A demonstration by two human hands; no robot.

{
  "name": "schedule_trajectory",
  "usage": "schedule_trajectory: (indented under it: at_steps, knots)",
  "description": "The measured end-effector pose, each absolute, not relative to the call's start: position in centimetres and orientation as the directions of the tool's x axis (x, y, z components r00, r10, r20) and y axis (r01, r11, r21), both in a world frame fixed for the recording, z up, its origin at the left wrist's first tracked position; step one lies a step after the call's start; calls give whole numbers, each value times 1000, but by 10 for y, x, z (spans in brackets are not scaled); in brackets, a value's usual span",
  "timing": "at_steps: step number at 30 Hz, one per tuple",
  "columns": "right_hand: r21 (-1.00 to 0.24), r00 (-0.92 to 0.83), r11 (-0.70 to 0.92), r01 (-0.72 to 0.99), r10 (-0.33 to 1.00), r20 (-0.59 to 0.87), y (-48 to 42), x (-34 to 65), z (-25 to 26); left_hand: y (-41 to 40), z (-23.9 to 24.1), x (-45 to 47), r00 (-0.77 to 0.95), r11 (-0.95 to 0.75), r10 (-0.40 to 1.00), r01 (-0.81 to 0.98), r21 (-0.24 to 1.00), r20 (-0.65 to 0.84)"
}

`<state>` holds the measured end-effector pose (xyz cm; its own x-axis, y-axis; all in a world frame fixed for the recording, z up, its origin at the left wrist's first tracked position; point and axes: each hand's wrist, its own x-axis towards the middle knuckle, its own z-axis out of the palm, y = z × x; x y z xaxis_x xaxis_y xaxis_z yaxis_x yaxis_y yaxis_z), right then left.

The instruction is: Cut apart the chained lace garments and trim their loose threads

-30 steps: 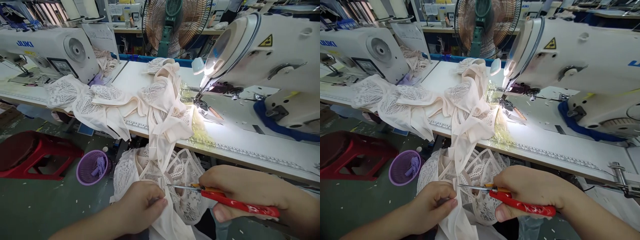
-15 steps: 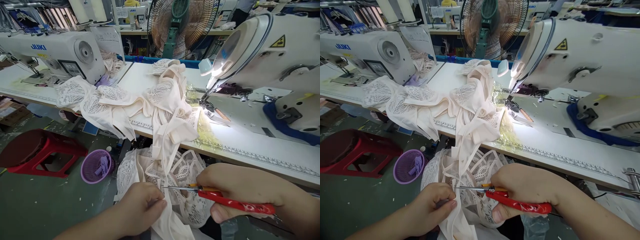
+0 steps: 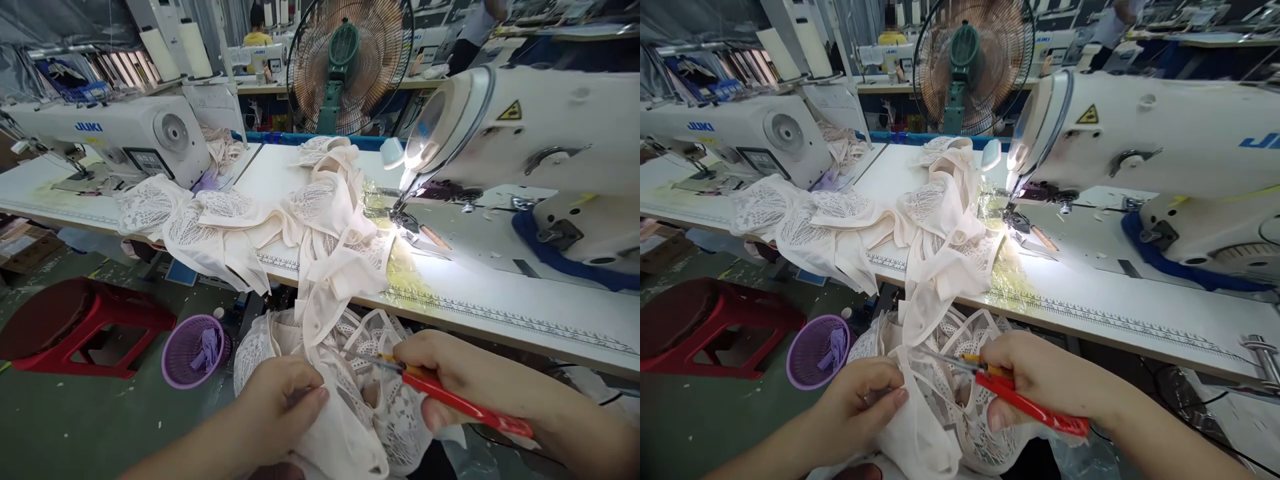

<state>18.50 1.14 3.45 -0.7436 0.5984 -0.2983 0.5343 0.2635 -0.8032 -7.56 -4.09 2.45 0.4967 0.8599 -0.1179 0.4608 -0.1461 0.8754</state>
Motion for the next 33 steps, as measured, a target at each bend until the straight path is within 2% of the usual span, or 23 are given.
schedule_trajectory:
  at_steps: [3,7,9,13,16,19,23,27,33]
  knots:
    - [-902,-640,195,385,760,-109,1,190,33,-30,39,-67,558,-298,829,407,863,23]
    - [-977,-474,188,102,873,119,-24,189,27,-15,50,-47,613,-501,756,315,806,230]
    - [-987,-374,159,-2,916,148,-37,190,21,-11,48,-35,617,-550,734,293,782,285]
    - [-991,-139,76,-109,986,91,-56,204,5,-13,34,-12,628,-622,688,253,741,364]
    - [-986,-121,80,-149,988,99,-67,222,-2,-17,20,-1,609,-641,701,310,702,371]
    - [-988,-110,140,-66,983,147,-77,231,-3,-18,10,6,556,-559,786,454,694,270]
    - [-981,19,137,140,990,141,-85,224,-8,-18,8,13,490,-430,861,552,715,140]
    - [-964,100,76,256,989,105,-85,216,-17,-17,9,17,489,-453,855,542,708,173]
    - [-895,108,86,438,983,147,-80,216,-18,-11,5,18,492,-413,850,404,816,187]
